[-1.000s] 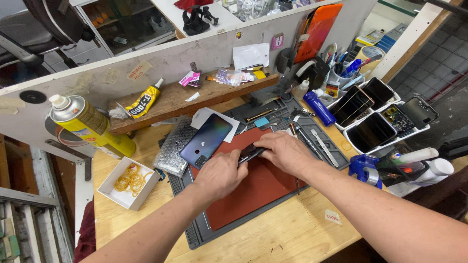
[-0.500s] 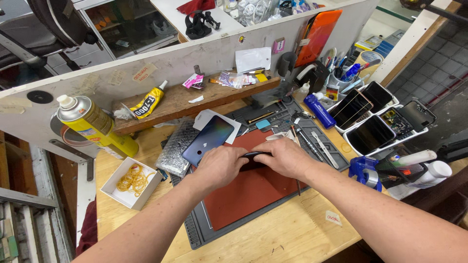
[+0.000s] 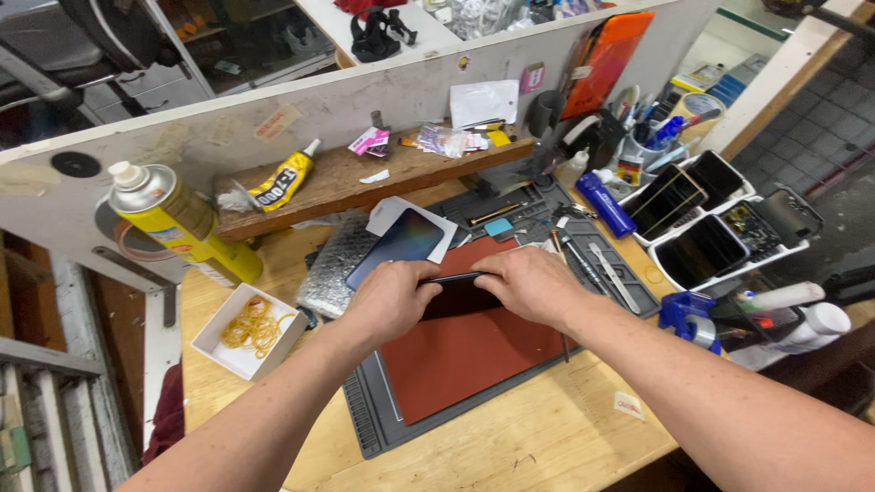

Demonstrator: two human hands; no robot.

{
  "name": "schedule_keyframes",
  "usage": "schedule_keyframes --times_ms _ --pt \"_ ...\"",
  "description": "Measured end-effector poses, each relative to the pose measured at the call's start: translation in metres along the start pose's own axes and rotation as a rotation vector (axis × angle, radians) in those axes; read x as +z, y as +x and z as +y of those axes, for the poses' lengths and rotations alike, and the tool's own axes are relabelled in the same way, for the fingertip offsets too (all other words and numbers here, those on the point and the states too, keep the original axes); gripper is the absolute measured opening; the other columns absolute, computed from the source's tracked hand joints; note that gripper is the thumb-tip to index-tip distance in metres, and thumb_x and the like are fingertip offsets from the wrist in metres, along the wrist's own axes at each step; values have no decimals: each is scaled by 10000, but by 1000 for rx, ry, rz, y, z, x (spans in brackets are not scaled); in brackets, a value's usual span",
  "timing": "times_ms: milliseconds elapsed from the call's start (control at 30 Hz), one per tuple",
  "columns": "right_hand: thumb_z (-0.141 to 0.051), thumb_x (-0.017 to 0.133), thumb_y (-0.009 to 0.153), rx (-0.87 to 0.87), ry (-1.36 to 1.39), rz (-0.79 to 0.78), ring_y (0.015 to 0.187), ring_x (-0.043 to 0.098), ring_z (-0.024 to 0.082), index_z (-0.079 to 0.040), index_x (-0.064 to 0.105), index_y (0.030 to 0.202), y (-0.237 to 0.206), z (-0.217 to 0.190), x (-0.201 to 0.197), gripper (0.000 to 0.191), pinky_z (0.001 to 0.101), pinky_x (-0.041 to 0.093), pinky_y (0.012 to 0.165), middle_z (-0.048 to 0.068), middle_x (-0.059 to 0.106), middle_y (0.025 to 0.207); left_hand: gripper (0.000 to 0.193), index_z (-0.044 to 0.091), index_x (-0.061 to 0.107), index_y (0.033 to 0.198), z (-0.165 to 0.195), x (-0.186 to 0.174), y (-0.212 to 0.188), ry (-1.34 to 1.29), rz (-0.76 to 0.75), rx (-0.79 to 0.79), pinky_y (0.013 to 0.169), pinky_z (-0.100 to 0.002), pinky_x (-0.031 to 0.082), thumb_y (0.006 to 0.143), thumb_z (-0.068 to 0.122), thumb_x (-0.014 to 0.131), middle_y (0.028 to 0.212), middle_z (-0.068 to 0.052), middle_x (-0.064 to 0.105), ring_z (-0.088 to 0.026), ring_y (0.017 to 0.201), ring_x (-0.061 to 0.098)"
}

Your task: The person disassembles a smartphone, removes the back cover and screen, and uses a screwdriver to adjust internal components. They then reassemble the device by placing the back cover and screen back on and securing them.

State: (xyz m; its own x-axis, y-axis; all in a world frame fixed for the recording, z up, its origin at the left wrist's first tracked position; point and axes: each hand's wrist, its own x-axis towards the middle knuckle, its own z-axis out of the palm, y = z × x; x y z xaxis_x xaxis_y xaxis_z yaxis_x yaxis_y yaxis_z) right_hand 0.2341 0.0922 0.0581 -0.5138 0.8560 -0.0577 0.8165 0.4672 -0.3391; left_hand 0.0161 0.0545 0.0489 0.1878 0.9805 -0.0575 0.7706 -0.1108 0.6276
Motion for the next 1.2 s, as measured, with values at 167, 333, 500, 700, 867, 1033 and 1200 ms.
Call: schedule_keyframes --times_ms 167,333,500,700,867,1033,1200 --pt "-279 715 857 -148 55 102 959 699 343 -161 728 1203 7 -11 11 366 461 550 849 111 755 1068 257 103 755 1121 -12 7 -2 -19 49 14 857 -476 541 922 227 649 969 -185 747 -385 959 699" --pt "-278 719 887 -122 87 227 902 720 329 -156 789 1049 12 -12 31 215 448 571 800 94 772 991 233 110 774 1086 -15 12 -2 -7 91 43 860 -481 537 918 214 650 963 -185 748 -394 944 695" --pt "-274 722 885 -117 82 245 874 717 331 -149 793 1033 14 -9 35 206 446 571 769 91 775 969 244 110 772 1095 -17 14 0 -46 120 7 855 -461 546 906 231 676 976 -174 754 -375 940 708" --pt "-281 685 912 -62 77 127 896 730 317 -157 771 1071 9 -22 18 218 434 573 819 95 780 975 293 87 717 1118 -34 13 -18 -374 191 -140 819 -402 587 856 216 696 992 -128 779 -293 925 775" --pt "-268 719 838 -99 77 72 902 700 355 -182 724 1214 17 -46 19 386 488 543 788 115 757 1012 248 95 760 1116 -40 17 -29 -237 258 -63 816 -436 557 925 220 661 983 -179 755 -371 926 715" --pt "-265 684 898 -122 87 134 908 715 331 -198 781 1097 20 -57 36 231 474 556 795 81 778 976 220 88 767 1060 -36 17 -33 -202 304 -58 813 -448 558 923 228 664 936 -182 750 -387 897 709" --pt "-263 707 887 -133 160 196 886 736 298 -195 796 1060 17 -48 30 207 422 567 766 69 786 957 238 79 735 1089 -23 10 -35 -294 330 -59 798 -414 564 899 218 695 955 -158 759 -332 894 728"
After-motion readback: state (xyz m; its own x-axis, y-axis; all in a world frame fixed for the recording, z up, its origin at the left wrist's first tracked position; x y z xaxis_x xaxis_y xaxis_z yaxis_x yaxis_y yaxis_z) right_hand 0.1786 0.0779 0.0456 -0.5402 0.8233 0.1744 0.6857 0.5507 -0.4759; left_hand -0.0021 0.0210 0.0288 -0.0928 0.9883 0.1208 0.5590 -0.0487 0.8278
